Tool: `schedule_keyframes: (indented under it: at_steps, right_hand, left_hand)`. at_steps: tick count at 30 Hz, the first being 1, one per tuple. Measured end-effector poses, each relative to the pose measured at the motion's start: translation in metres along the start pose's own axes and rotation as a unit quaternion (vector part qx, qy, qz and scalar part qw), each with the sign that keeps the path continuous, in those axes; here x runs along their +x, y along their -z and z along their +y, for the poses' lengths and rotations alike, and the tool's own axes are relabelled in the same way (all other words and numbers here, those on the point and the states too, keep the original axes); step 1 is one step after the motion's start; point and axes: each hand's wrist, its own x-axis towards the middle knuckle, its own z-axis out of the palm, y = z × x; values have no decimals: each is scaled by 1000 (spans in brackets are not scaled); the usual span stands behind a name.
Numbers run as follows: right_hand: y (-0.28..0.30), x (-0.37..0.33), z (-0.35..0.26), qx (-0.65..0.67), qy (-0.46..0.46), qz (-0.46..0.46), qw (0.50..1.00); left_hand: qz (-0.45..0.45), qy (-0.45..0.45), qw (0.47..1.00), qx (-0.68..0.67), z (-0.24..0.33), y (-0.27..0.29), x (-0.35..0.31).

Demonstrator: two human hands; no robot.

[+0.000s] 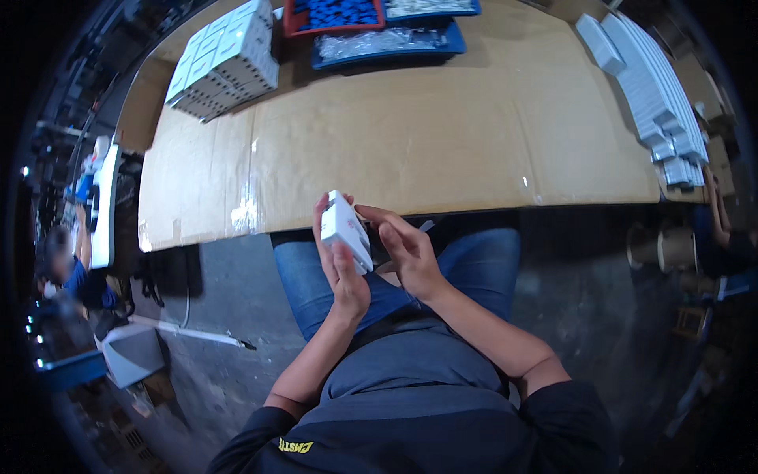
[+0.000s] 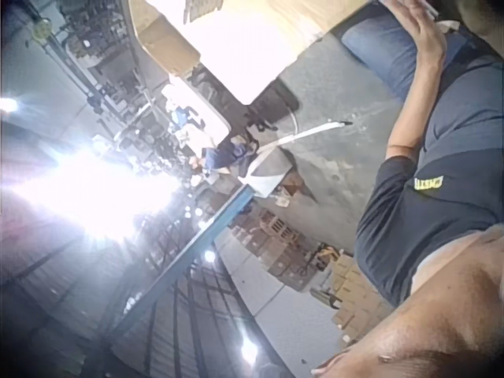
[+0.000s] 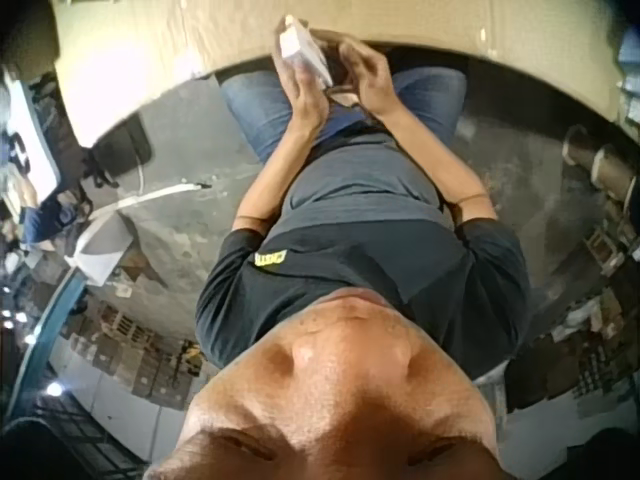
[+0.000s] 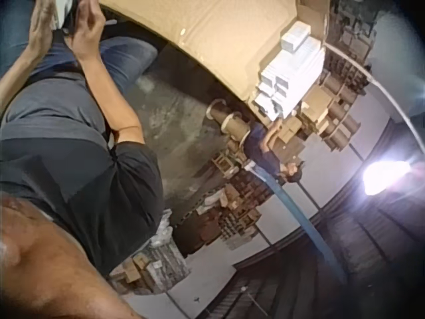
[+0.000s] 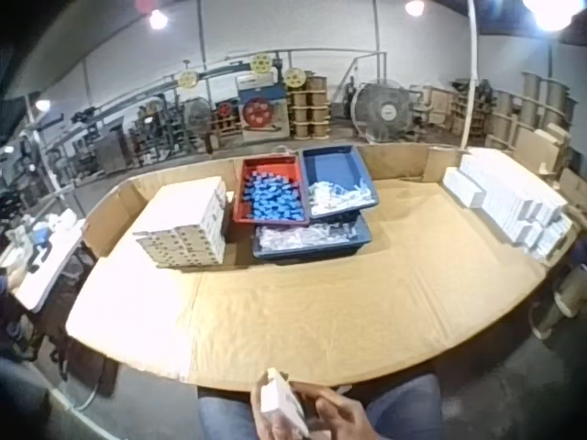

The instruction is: The person is assembling and packaging electronic components into boxes at a factory workbench.

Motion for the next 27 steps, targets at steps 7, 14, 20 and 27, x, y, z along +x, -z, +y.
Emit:
schedule_keyframes:
  at_steps: [7,14,20,27]
  right_hand:
    - [17,-4,36,420,-355,-56,834]
    - [18,-7,37,403,-338,-68,848]
    - [15,0,26,268,-366,65,889]
    - [-10,-4,-21,172,-243,64,952]
  left_hand:
    - [-48,-62,996,32,-12,-4,-9]
    - [-107,-61,988,97,-16,1,-10]
    - [-69,0,995,67,-6,2,-13]
    - [-49,-88,981,168,-20,6,-5]
